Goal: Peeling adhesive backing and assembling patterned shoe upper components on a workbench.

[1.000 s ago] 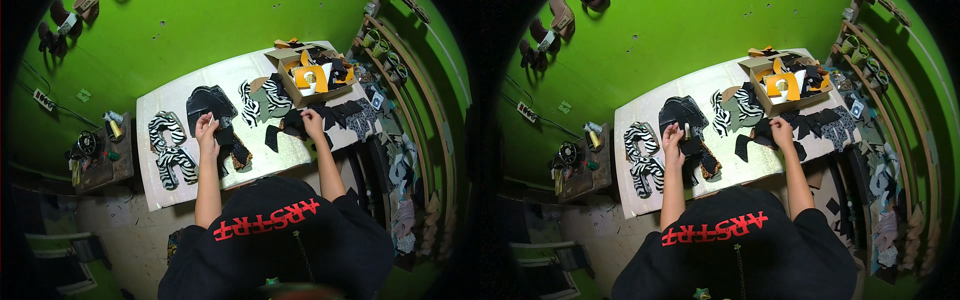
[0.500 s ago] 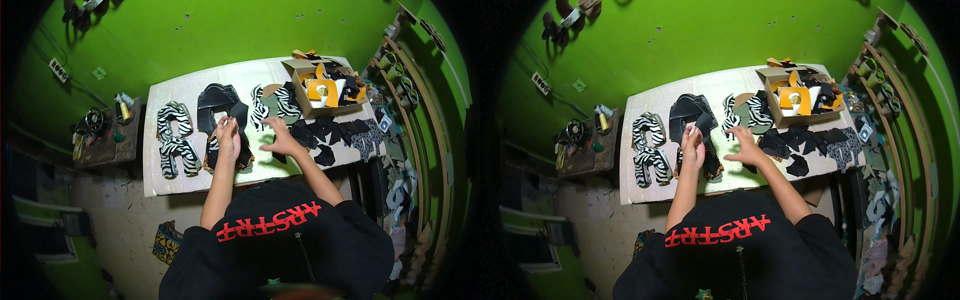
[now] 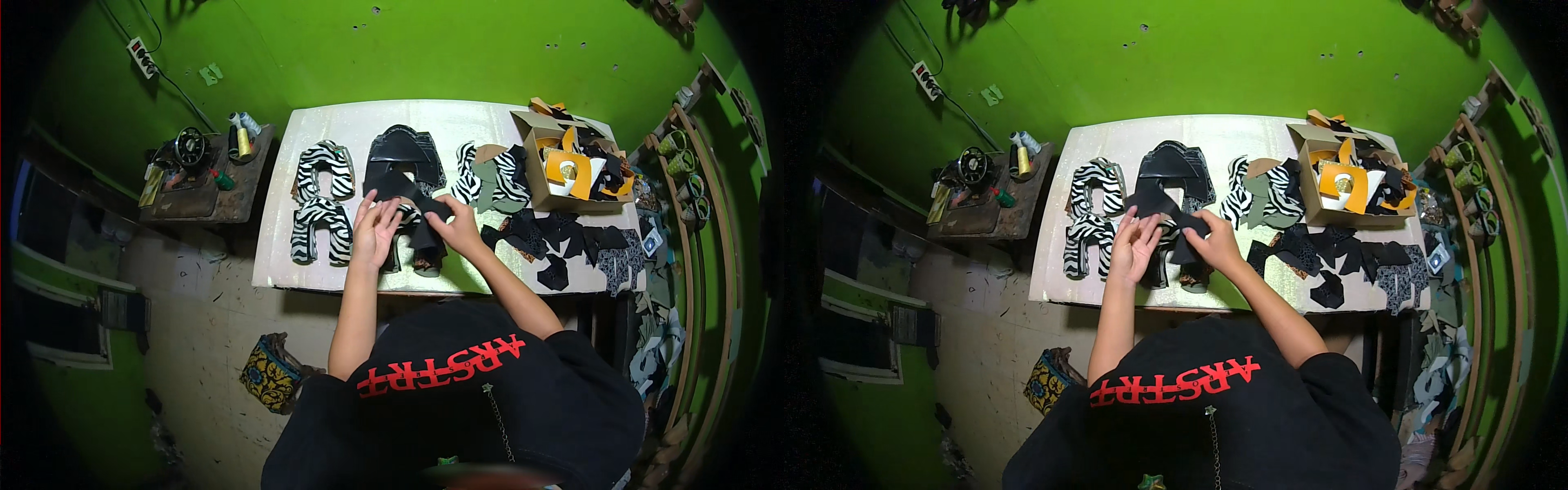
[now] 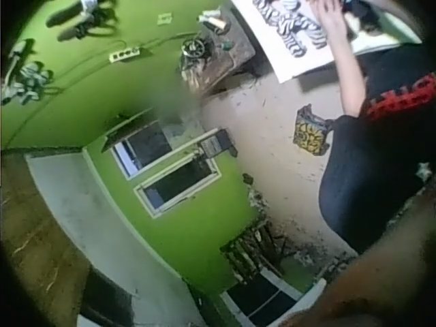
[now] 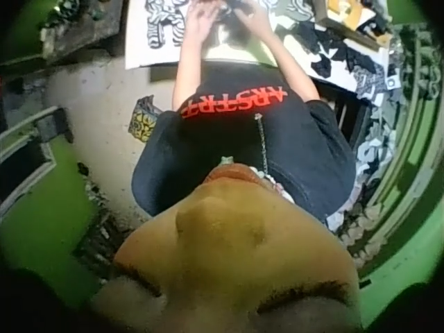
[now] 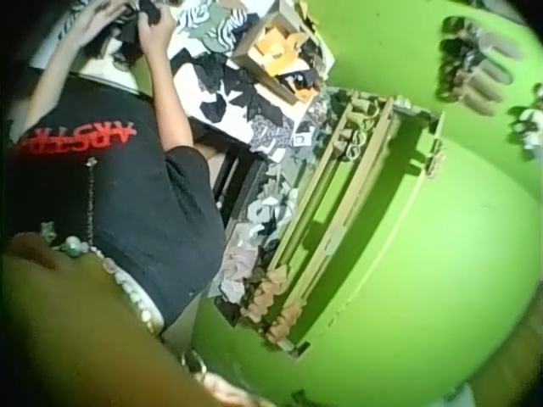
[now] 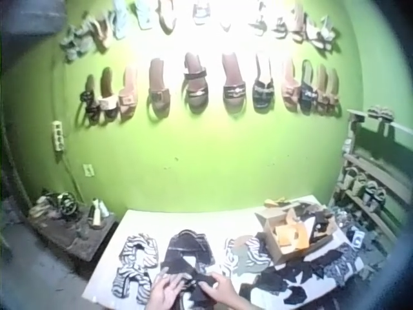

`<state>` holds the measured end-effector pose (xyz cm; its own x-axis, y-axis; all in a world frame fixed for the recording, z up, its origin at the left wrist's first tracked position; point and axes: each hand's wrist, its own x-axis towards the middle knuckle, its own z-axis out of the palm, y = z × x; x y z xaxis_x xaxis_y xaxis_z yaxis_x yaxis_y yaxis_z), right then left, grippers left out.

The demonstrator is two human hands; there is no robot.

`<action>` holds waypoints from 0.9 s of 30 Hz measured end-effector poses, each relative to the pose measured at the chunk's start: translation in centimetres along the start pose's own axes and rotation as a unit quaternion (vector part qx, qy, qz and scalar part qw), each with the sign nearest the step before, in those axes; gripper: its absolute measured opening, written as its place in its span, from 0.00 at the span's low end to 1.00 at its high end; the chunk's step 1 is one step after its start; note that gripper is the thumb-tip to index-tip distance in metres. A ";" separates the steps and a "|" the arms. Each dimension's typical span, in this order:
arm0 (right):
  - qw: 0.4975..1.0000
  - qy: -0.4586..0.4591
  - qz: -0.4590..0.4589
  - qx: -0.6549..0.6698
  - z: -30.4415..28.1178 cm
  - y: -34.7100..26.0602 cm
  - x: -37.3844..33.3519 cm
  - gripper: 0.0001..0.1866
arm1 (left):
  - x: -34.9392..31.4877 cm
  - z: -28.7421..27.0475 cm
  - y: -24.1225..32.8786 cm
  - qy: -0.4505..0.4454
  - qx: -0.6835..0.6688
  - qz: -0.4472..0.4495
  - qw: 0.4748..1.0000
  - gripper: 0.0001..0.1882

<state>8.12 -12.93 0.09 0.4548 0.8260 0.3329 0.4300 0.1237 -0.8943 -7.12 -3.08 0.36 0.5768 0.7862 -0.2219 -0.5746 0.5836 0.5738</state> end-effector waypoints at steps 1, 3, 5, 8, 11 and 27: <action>1.000 0.027 0.001 -0.005 0.0 -0.3 0.2 0.12 | -0.1 -0.3 0.4 0.000 0.063 -0.037 0.997 0.21; 0.999 0.034 0.023 -0.015 0.0 -0.9 0.3 0.12 | -0.4 -0.4 0.8 0.002 0.178 -0.103 0.979 0.22; 0.994 0.066 -0.013 -0.086 0.3 -1.0 0.3 0.12 | -0.7 0.2 1.1 -0.053 0.254 -0.151 0.954 0.25; 0.995 0.022 -0.073 -0.068 1.4 -2.6 -0.1 0.11 | -0.8 1.0 1.2 -0.111 0.255 -0.176 0.944 0.25; 0.986 -0.088 -0.119 -0.073 1.4 -3.4 0.0 0.15 | -0.6 1.8 1.5 -0.195 0.278 -0.124 0.932 0.24; 0.906 -0.214 0.226 0.285 1.3 2.2 1.2 0.20 | 1.6 0.8 6.0 -0.246 0.312 -0.251 0.883 0.18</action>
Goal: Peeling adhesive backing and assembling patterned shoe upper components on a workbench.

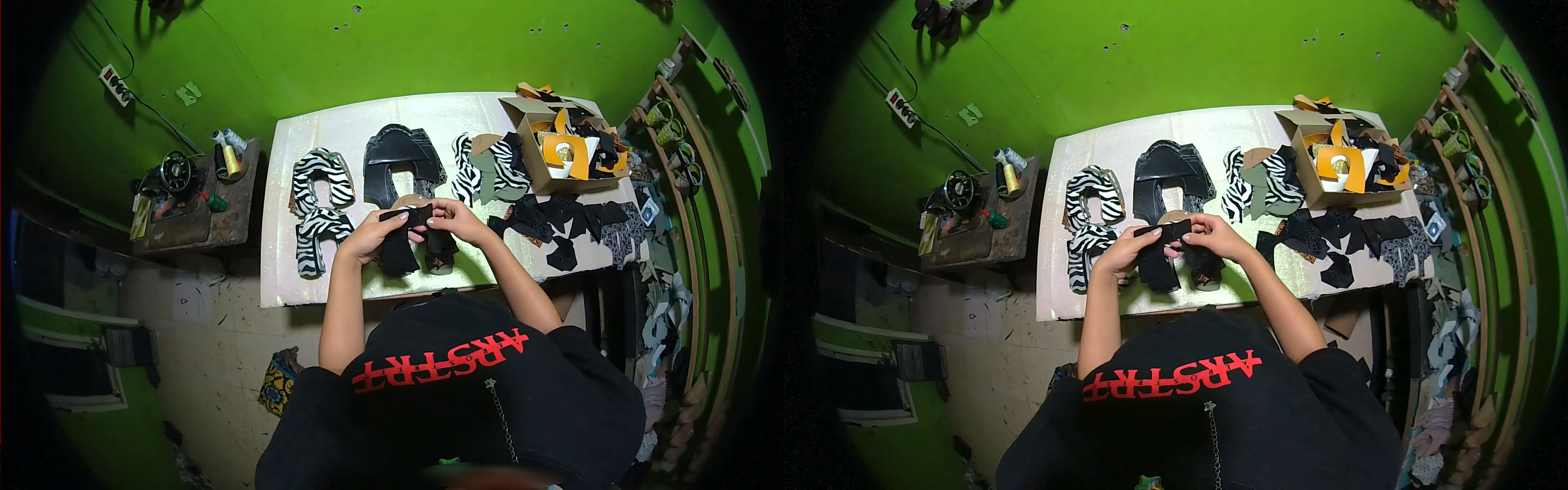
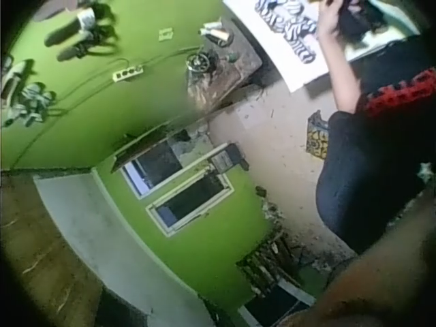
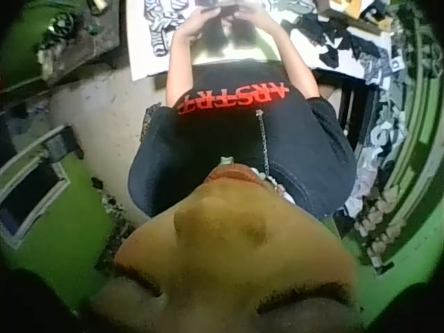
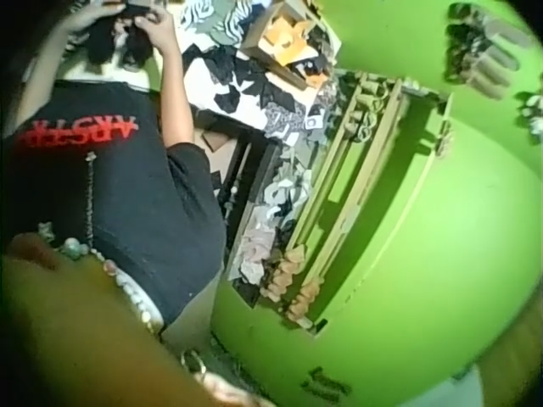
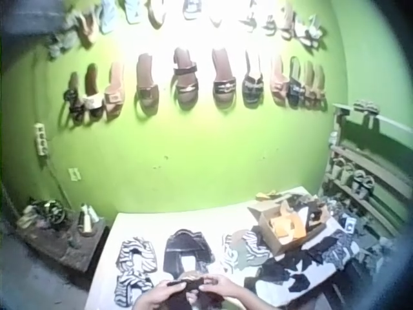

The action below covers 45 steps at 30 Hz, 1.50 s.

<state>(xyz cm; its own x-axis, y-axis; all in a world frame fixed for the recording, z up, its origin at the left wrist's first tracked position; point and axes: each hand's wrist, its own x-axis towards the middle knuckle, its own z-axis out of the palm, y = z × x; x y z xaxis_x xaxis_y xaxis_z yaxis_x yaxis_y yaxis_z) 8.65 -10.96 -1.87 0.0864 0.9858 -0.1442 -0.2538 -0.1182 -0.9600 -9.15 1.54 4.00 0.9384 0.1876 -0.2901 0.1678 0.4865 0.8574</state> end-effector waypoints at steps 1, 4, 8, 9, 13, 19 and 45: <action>0.998 0.049 -0.017 -0.038 0.3 0.3 0.2 0.11 | 0.1 -0.3 -0.1 0.030 0.018 -0.013 0.999 0.16; 0.980 0.149 -0.024 -0.130 0.2 0.9 0.5 0.07 | 0.5 -2.0 -1.1 0.080 0.022 -0.034 0.996 0.10; 0.922 0.253 -0.014 -0.293 0.1 2.9 0.8 0.10 | 1.6 -5.4 -5.1 0.151 0.197 -0.007 0.969 0.09; 0.922 0.255 -0.012 -0.292 0.1 3.1 0.8 0.10 | 1.9 -5.6 -5.7 0.184 0.225 0.002 0.957 0.09; 0.871 0.318 -0.039 -0.372 0.5 3.8 0.9 0.12 | 3.3 -6.8 -8.4 0.278 0.336 0.012 0.900 0.10; 0.821 0.349 0.027 -0.450 1.3 4.6 1.0 0.14 | 3.6 -4.7 -8.6 0.372 0.511 0.015 0.775 0.27; 0.812 0.300 0.055 -0.497 2.7 9.4 0.0 0.45 | 5.8 -1.7 -7.5 0.243 0.692 0.063 0.677 0.40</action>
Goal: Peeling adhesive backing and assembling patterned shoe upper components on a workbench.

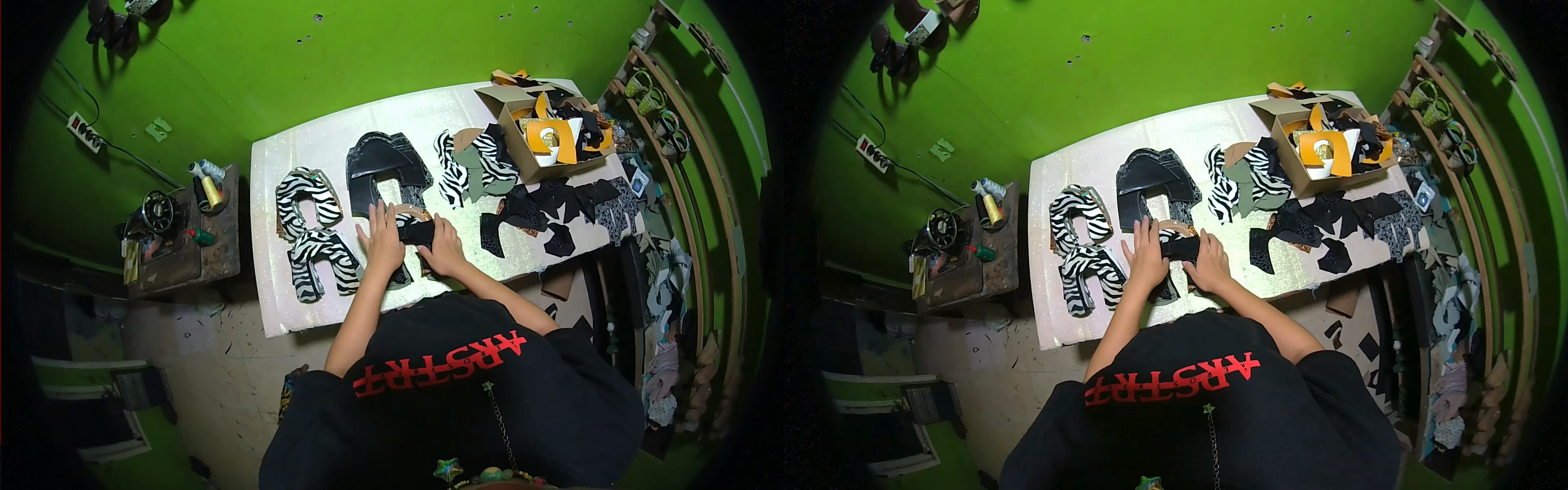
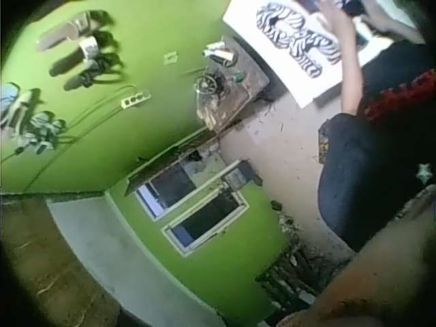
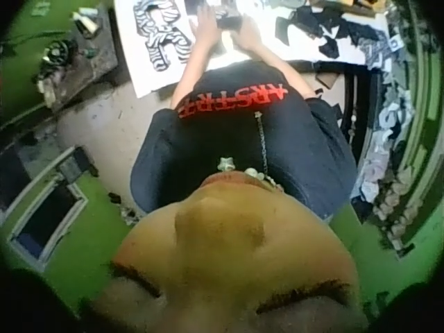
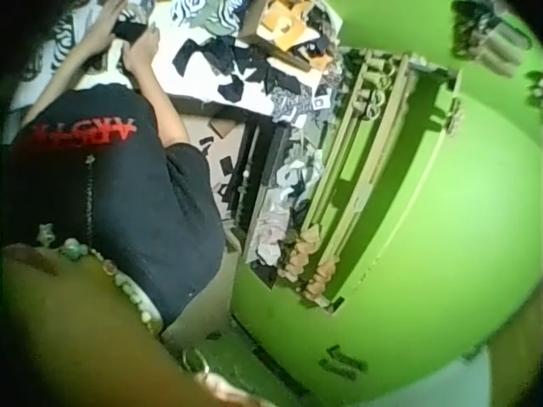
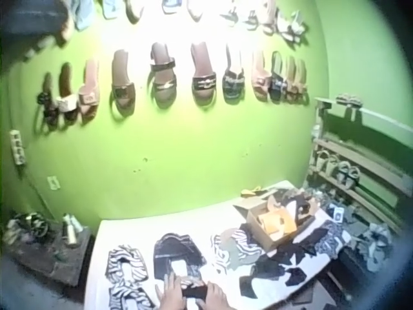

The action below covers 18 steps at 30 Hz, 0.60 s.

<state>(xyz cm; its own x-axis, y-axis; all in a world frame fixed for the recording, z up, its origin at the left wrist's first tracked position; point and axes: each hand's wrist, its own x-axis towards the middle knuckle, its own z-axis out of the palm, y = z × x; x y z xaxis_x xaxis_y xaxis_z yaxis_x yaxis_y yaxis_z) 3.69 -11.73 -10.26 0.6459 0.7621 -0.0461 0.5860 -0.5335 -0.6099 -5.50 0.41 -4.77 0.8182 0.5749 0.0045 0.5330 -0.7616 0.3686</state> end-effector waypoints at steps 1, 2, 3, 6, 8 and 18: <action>1.000 0.009 0.004 -0.008 0.2 0.1 -0.1 0.45 | -0.2 -0.3 0.6 0.005 0.007 -0.015 1.000 0.40; 1.000 0.021 0.001 -0.021 0.4 0.2 0.0 0.45 | -0.2 -0.6 1.1 0.005 -0.008 -0.018 1.000 0.42; 1.000 0.022 0.001 -0.021 0.5 0.2 0.0 0.45 | -0.4 -0.4 1.4 0.005 -0.007 -0.017 1.000 0.42; 0.999 0.029 0.007 -0.026 0.4 0.1 0.1 0.44 | -1.1 0.1 2.2 0.019 -0.019 0.045 0.999 0.43; 0.999 -0.017 0.041 -0.031 0.0 0.0 0.3 0.43 | -1.3 1.3 2.2 0.019 -0.031 0.051 0.998 0.43; 0.991 0.126 0.010 0.047 -3.7 3.9 5.3 0.27 | 0.1 3.8 1.0 0.008 -0.010 0.020 1.000 0.47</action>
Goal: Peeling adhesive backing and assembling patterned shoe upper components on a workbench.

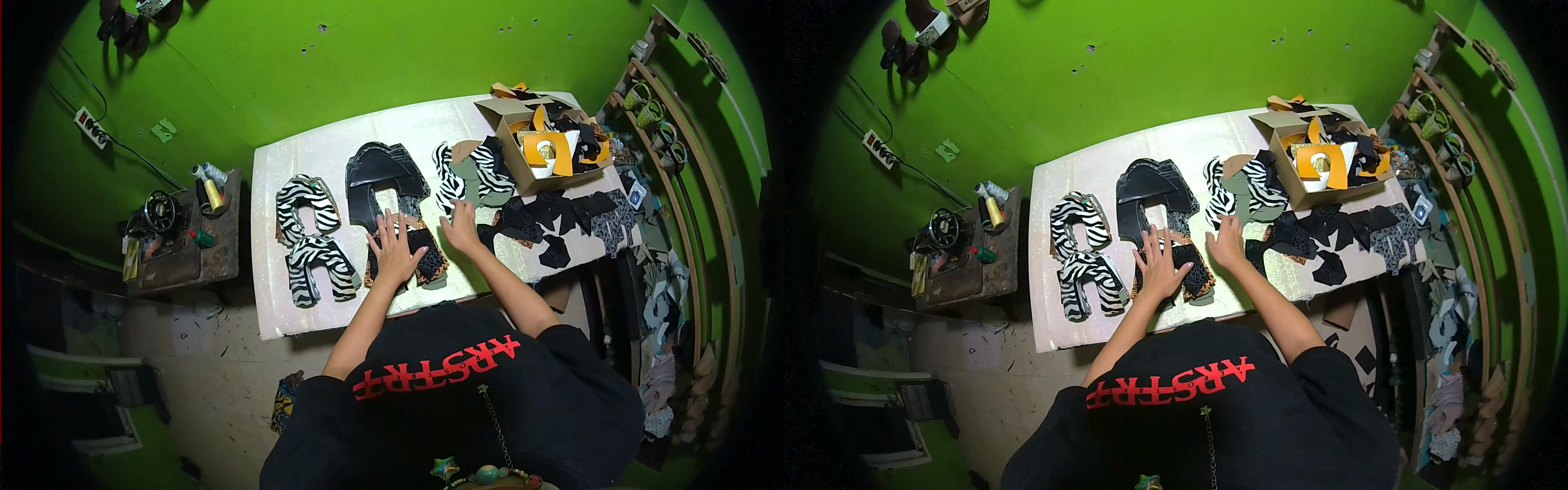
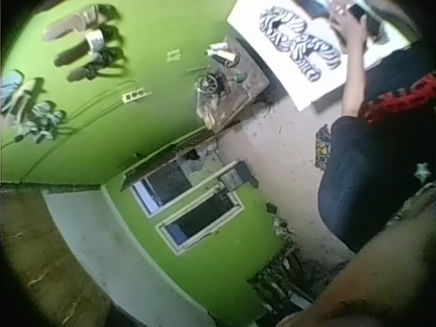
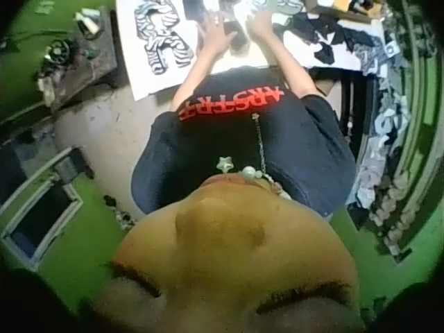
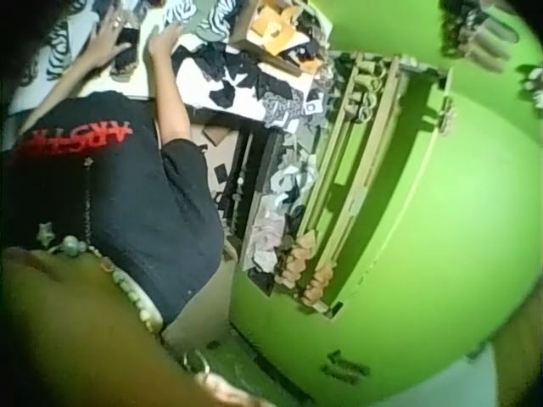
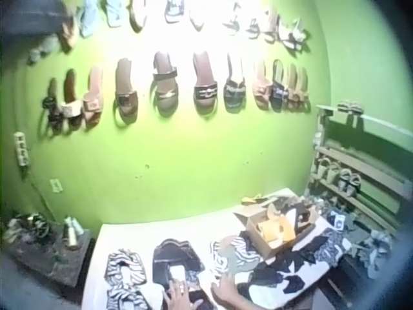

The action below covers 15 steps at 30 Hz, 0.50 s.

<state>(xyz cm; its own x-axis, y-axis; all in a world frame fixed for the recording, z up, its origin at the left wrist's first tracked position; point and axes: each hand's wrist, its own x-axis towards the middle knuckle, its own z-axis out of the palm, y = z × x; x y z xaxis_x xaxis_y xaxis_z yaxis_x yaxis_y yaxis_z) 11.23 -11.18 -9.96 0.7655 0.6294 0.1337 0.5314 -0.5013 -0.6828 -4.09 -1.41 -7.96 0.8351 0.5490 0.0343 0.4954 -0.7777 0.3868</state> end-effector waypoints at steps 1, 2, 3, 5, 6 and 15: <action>0.999 0.007 0.038 -0.022 0.0 0.1 0.7 0.27 | 0.0 0.1 0.1 -0.001 0.014 -0.002 1.000 0.49; 0.996 0.020 0.068 -0.046 0.0 0.2 1.3 0.26 | 0.1 0.2 0.1 -0.001 0.029 -0.003 1.000 0.51; 0.997 0.019 0.066 -0.045 0.0 0.1 1.6 0.26 | 0.1 0.2 0.1 0.000 0.029 -0.005 1.000 0.51; 0.991 -0.006 0.099 -0.095 0.1 0.0 2.1 0.25 | 0.2 0.4 -0.1 -0.003 0.033 -0.010 0.999 0.55; 0.989 0.004 0.097 -0.110 0.4 0.0 2.2 0.24 | 0.2 0.3 0.0 -0.002 0.034 -0.012 0.999 0.55; 0.996 0.076 0.042 0.001 2.4 2.6 2.7 0.13 | 0.5 -0.7 0.3 -0.059 0.048 -0.025 0.997 0.63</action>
<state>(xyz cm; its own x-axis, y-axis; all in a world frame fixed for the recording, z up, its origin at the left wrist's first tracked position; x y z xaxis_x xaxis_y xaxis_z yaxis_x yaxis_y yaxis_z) 13.78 -9.33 -13.10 0.8529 0.4888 0.1833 0.4632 -0.5466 -0.6976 -3.68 -1.17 -7.16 0.8287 0.5520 -0.0925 0.5522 -0.7796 0.2954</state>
